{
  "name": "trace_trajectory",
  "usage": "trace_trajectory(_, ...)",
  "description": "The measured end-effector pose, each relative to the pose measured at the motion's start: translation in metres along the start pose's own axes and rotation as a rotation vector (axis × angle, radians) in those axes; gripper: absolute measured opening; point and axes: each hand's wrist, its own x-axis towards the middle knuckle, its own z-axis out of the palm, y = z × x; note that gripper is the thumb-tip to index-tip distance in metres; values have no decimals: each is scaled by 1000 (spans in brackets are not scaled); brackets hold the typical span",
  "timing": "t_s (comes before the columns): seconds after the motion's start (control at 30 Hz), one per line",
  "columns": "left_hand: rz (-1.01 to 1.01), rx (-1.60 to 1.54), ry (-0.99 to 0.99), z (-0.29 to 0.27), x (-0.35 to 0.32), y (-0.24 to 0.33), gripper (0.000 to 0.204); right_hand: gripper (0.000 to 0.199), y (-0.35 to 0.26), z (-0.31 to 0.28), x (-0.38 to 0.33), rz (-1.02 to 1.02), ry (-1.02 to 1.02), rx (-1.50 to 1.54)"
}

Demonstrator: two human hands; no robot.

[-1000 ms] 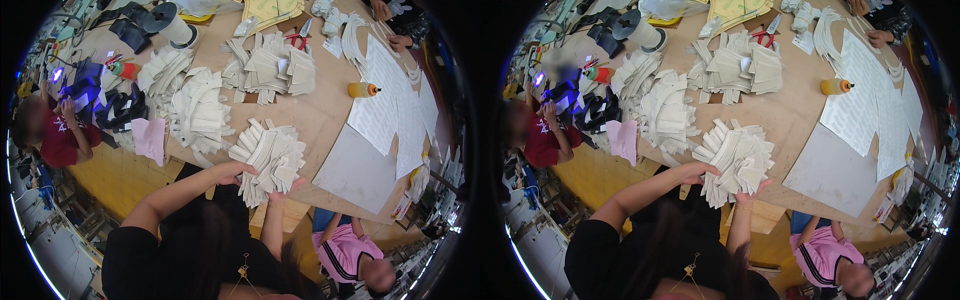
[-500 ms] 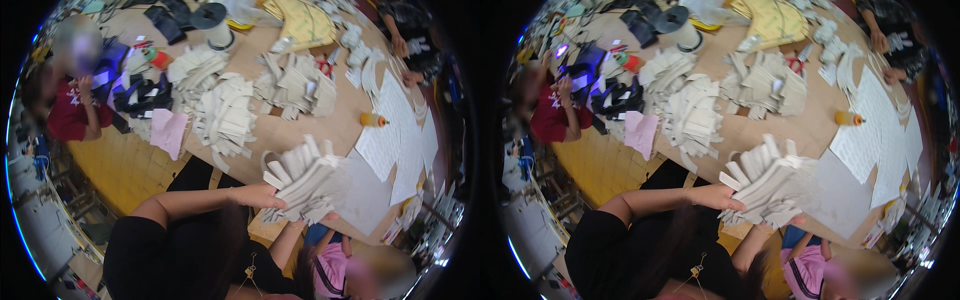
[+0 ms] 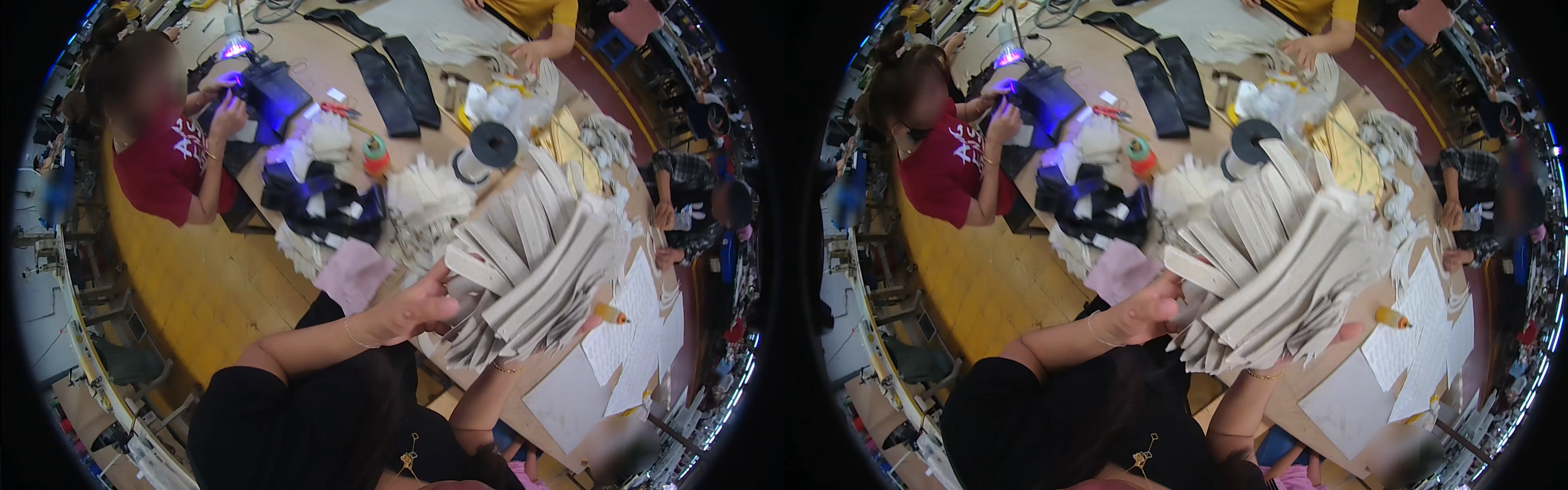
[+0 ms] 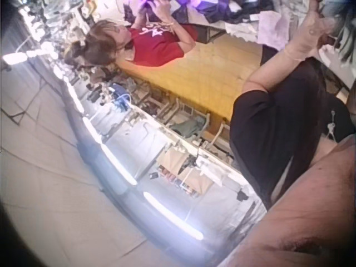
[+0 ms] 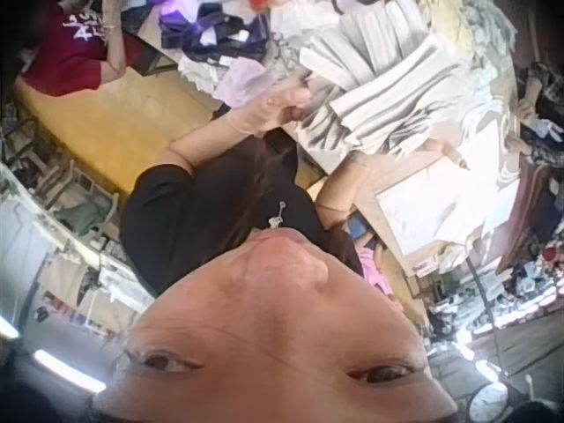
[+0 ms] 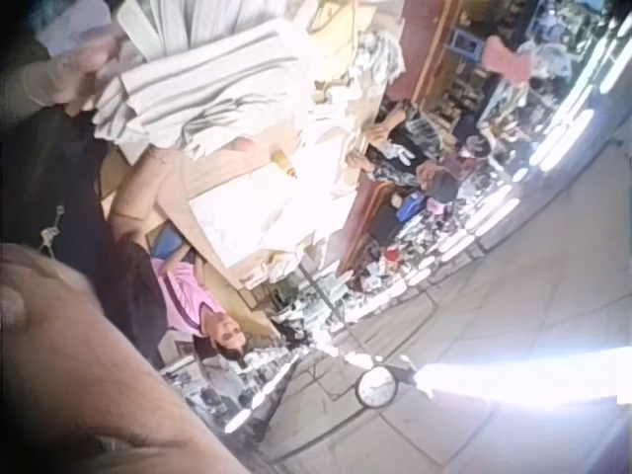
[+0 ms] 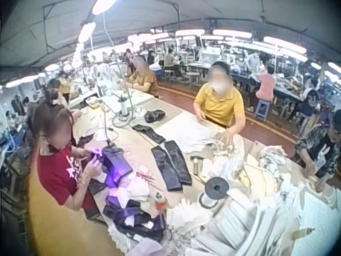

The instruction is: The person handles white fabric strips and black leather pieces at a cluttered work table. They fold and arrange the white strips, then pick up and inspect a black leather piece, turning it over and stretching it. The person also briefly handles a pink paper document before returning to the leather and fabric materials.

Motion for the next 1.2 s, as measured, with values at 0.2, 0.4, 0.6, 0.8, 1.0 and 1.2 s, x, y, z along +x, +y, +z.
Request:
trace_trajectory(0.2, 201, -140, 95, -99, -27, 124, 71, 76, 170, 10, 124, 189, 31, 73)
trace_trajectory(0.4, 382, -97, 273, -210, -21, 231, 60, 74, 352, -37, 245, 274, 56, 340)
trace_trajectory(0.6, 500, -155, 281, -314, 24, 311, 56, 68, 461, -90, 336, 332, 68, 244)
trace_trajectory(0.8, 558, -357, 454, -385, 73, 329, 46, 60, 519, -150, 415, 487, 31, 91)
trace_trajectory(1.0, 654, -450, 625, -443, 112, 346, 31, 62, 563, -175, 460, 558, 140, -119)
trace_trajectory(1.2, 587, -596, 684, -482, 137, 347, 31, 61, 580, -205, 476, 691, 190, -293)
